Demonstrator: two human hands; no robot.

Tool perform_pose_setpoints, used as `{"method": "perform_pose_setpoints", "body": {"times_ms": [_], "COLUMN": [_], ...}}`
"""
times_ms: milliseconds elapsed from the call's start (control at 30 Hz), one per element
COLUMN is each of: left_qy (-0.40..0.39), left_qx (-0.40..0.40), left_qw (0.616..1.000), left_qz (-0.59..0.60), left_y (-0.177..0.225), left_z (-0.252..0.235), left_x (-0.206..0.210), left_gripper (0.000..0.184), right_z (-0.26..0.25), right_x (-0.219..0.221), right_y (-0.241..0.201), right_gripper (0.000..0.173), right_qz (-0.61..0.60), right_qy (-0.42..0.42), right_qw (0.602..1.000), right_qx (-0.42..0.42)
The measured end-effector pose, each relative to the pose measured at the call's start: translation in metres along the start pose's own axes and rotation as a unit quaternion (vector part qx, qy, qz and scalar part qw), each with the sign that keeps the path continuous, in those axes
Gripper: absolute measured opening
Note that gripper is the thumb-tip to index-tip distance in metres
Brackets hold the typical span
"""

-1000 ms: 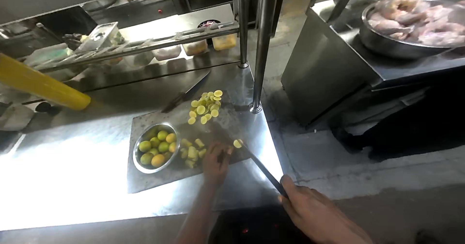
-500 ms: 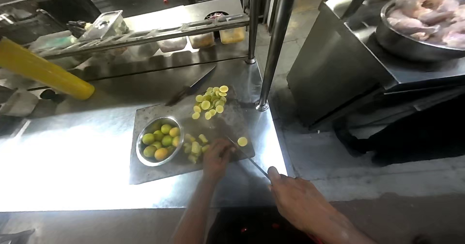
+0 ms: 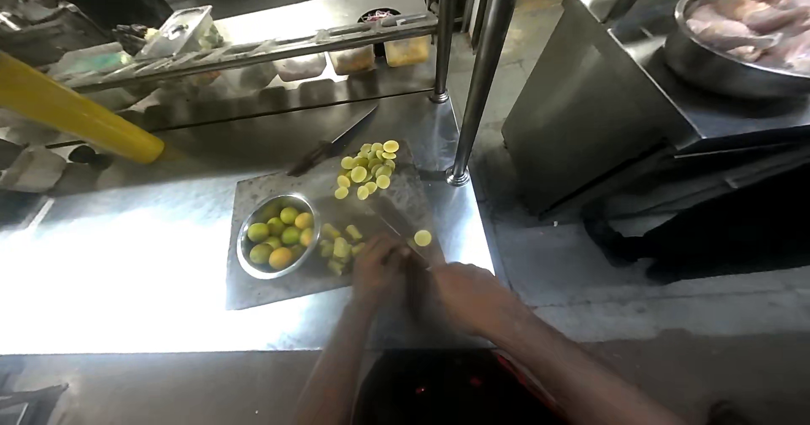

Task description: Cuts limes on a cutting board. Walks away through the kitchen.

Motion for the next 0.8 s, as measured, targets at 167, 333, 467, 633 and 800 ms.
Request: {"method": "perform_pose_setpoints", "body": {"times_ms": [167,333,467,633,800], "left_qy": [0.009,0.001,-0.001,-0.005,0.004], "left_qx": [0.008,-0.005,0.003,-0.004,0.012], "left_qw": [1.000,1.000,1.000,0.999,0.999], "left_qz": [0.013,-0.020,-0.016,-0.032,-0.032], "left_y": [0.000,-0.002,-0.005,-0.004,-0.004], "left_z": [-0.004,-0.001,-0.002,-0.002,0.001], "left_x": [0.001,0.002,0.003,0.001,0.002], "left_gripper": [0.011,0.014,0.012,0.016,0.014], "right_z": [0.052,0.072,0.081,0.058,0.001], "right_x": [0.033,0.043,0.023,0.003,0.005], "right_y": [0.060,0.067,0.054,0.030,0.006], "right_gripper": [0.036,0.035,0.034,0.043,0.044], "right_qz": [0.019,0.020,0.021,-0.008,-0.025], "right_qy": [-0.018,-0.020,-0.032,-0.042,-0.014], "right_qw": [0.999,0.998,0.998,0.999,0.999], "right_qx": [0.043,0.062,0.053,0.025,-0.020]}}
Point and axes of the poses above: each hand's wrist, its own z-axis away from the middle knuckle, its own x-axis out of the palm, y = z × x, the point moved 1 cm from there along -z, towards the middle knuckle, and after that the axes turned 14 degrees about -z, right-handed, at the moved point
